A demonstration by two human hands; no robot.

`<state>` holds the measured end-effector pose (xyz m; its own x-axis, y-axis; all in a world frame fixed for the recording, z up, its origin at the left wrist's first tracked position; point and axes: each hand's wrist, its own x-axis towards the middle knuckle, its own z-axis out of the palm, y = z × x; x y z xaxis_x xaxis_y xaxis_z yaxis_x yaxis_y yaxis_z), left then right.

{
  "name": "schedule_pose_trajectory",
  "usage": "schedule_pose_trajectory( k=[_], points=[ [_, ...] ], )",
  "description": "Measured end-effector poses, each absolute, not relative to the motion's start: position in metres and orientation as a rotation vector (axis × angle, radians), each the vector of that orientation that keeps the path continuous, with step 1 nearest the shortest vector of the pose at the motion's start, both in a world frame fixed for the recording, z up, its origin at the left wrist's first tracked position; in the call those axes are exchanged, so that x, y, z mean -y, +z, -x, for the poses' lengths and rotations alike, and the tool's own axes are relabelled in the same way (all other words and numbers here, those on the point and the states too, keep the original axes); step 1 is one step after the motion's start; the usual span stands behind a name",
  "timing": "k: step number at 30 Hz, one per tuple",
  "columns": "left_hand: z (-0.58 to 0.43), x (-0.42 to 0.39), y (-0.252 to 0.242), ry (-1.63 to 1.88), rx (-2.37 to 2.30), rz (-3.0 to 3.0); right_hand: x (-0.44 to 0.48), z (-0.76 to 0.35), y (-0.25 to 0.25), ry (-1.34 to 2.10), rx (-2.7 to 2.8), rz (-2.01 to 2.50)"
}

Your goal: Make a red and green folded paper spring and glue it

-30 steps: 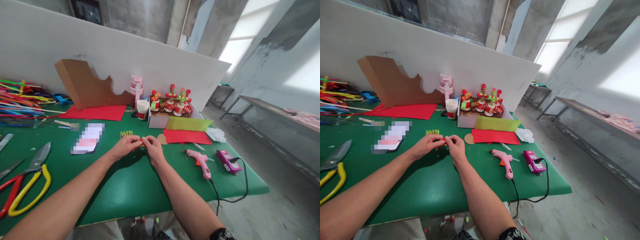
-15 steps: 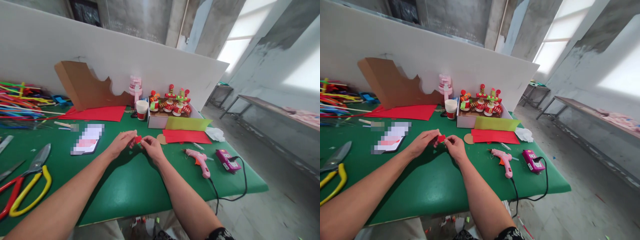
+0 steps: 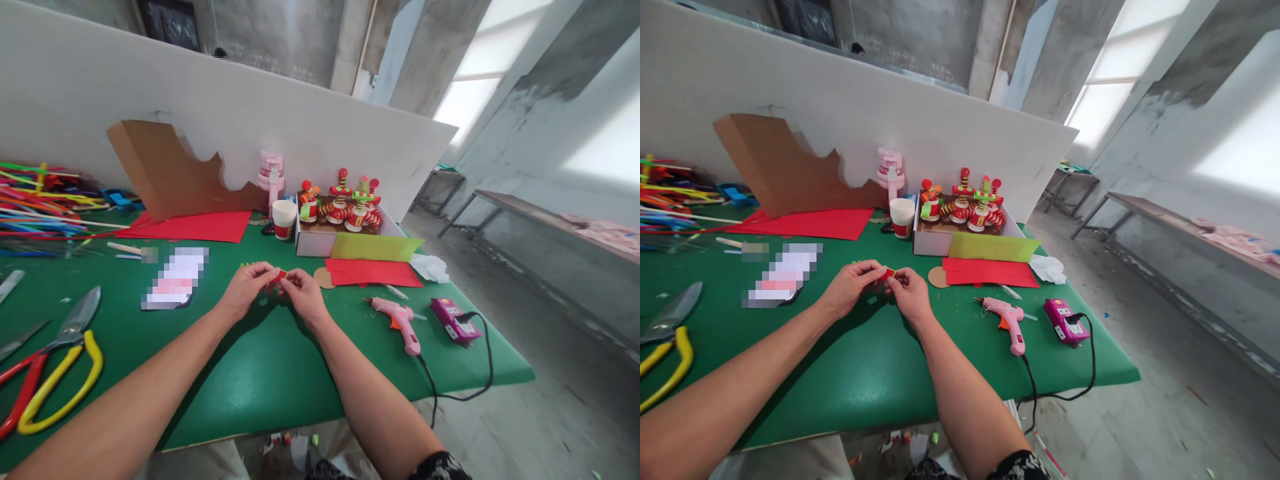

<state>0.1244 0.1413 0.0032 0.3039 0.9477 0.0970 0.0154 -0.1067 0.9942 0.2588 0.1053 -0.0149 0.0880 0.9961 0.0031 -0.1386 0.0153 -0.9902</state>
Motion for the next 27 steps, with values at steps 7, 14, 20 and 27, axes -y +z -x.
schedule_pose_trajectory(
  k=[7,14,20,27],
  points=[
    [-0.115,-0.145,0.009,0.915,-0.948,-1.576,-0.102,-0.262,-0.01,1.0,1.332,1.254],
    [-0.119,-0.143,0.007,0.914,-0.947,-1.508,-0.106,-0.262,-0.014,1.204,1.139,1.193],
    [-0.117,-0.143,0.008,0.919,-0.95,-1.505,-0.106,-0.262,-0.017,1.293,1.073,1.191],
    [-0.114,-0.145,0.011,1.039,-0.831,-1.321,-0.101,-0.262,-0.002,1.896,0.539,0.827]
  ],
)
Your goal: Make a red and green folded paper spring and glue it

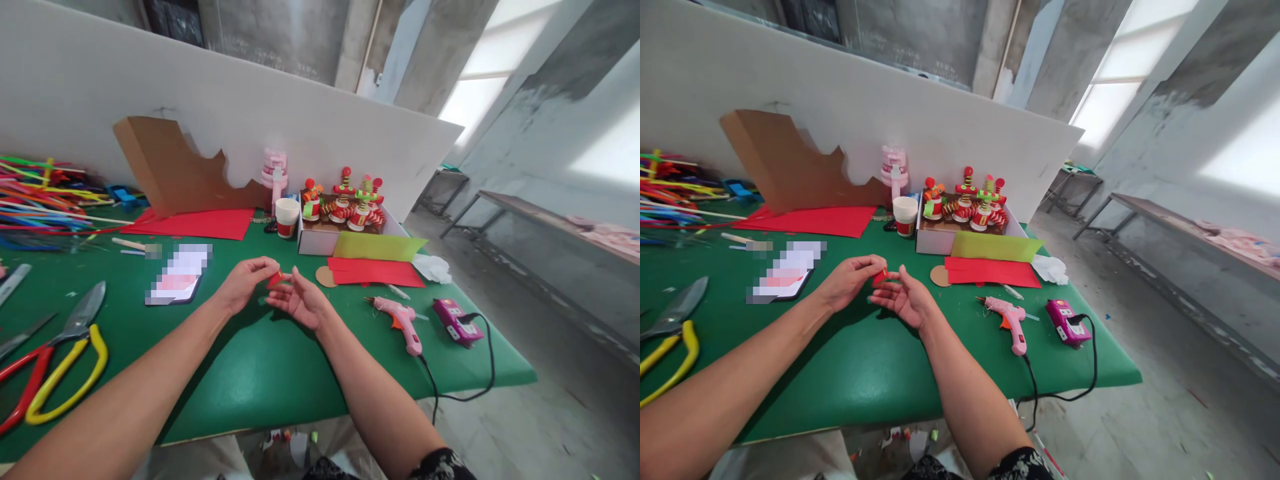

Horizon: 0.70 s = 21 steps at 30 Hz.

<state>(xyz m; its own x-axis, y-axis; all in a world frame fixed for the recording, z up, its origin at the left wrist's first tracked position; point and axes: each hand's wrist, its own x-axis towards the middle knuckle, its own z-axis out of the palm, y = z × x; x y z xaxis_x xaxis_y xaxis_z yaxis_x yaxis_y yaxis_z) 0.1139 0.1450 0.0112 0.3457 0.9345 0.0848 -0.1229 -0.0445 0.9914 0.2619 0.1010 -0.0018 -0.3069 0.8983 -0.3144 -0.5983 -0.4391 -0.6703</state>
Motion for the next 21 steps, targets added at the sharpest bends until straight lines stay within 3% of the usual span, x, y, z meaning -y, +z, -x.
schedule_pose_trajectory(
  k=[13,21],
  points=[
    [-0.113,-0.147,0.011,0.977,-0.888,-1.258,-0.098,-0.26,0.0,1.885,0.429,0.771],
    [-0.108,-0.146,0.02,0.813,-0.945,-1.625,-0.102,-0.263,-0.001,1.861,0.367,0.812]
  ],
)
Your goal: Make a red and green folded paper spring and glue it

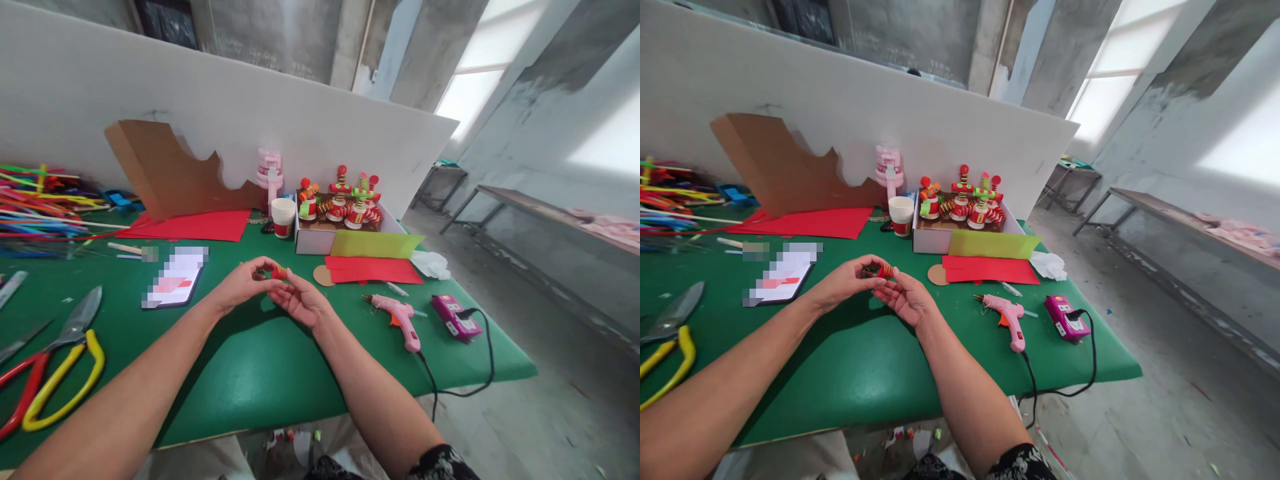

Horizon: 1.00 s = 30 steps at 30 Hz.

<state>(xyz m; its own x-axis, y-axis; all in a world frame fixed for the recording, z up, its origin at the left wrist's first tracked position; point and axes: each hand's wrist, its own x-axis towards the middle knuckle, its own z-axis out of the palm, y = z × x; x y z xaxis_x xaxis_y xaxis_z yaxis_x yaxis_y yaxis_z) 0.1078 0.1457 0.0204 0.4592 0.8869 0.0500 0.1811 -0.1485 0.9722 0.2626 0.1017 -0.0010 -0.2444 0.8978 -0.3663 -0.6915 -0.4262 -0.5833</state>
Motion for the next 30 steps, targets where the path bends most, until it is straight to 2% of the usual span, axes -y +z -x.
schedule_pose_trajectory(
  k=[14,24,30],
  points=[
    [-0.1,-0.152,0.022,0.864,-1.071,-1.717,-0.102,-0.268,-0.002,1.698,0.521,0.949],
    [-0.095,-0.154,0.023,0.96,-0.998,-1.547,-0.104,-0.271,0.002,1.718,0.498,1.004],
    [-0.096,-0.152,0.024,0.89,-0.938,-1.565,-0.101,-0.267,0.002,1.781,0.538,0.954]
  ],
)
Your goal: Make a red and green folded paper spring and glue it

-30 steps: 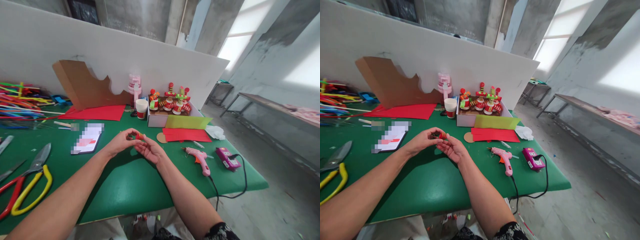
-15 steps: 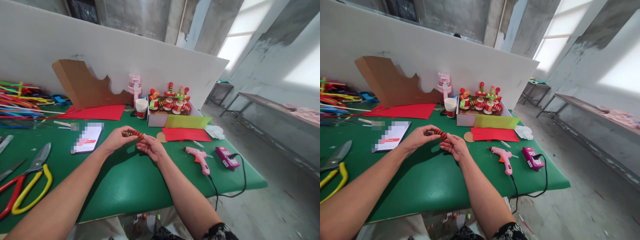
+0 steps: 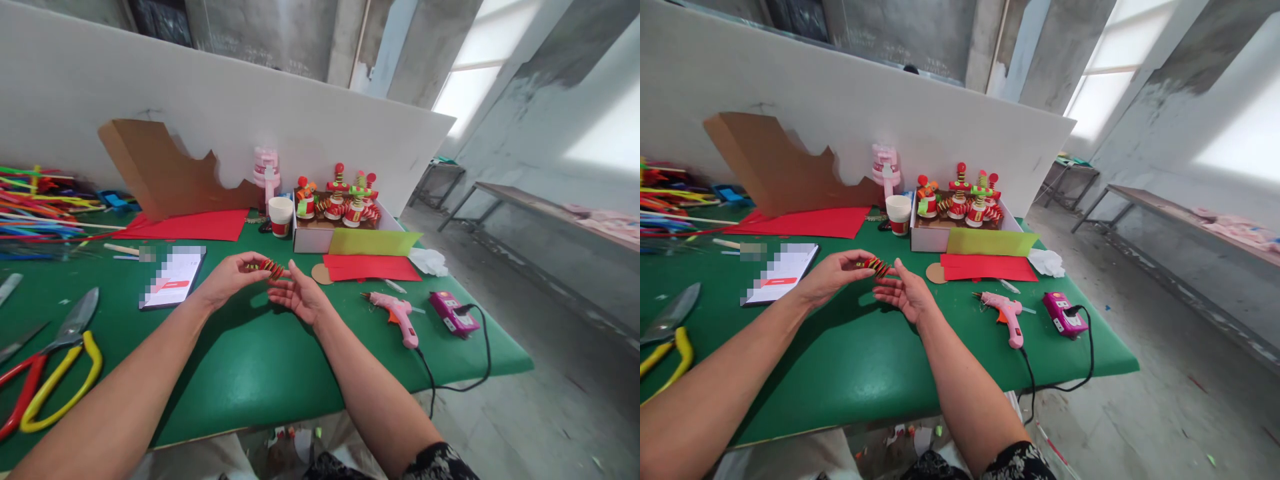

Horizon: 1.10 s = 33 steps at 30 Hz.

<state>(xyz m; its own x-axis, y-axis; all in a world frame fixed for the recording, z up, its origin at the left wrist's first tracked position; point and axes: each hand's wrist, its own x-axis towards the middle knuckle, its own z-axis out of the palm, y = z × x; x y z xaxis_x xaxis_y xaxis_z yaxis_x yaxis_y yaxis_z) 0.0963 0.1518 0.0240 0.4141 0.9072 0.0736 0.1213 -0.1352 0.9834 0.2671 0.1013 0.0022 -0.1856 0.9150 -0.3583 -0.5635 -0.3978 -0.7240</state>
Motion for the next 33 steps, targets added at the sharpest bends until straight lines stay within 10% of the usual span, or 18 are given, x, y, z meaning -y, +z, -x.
schedule_pose_trajectory(
  k=[33],
  points=[
    [-0.085,-0.162,0.019,0.911,-1.023,-1.629,-0.108,-0.293,0.001,1.453,0.878,1.091]
  ],
)
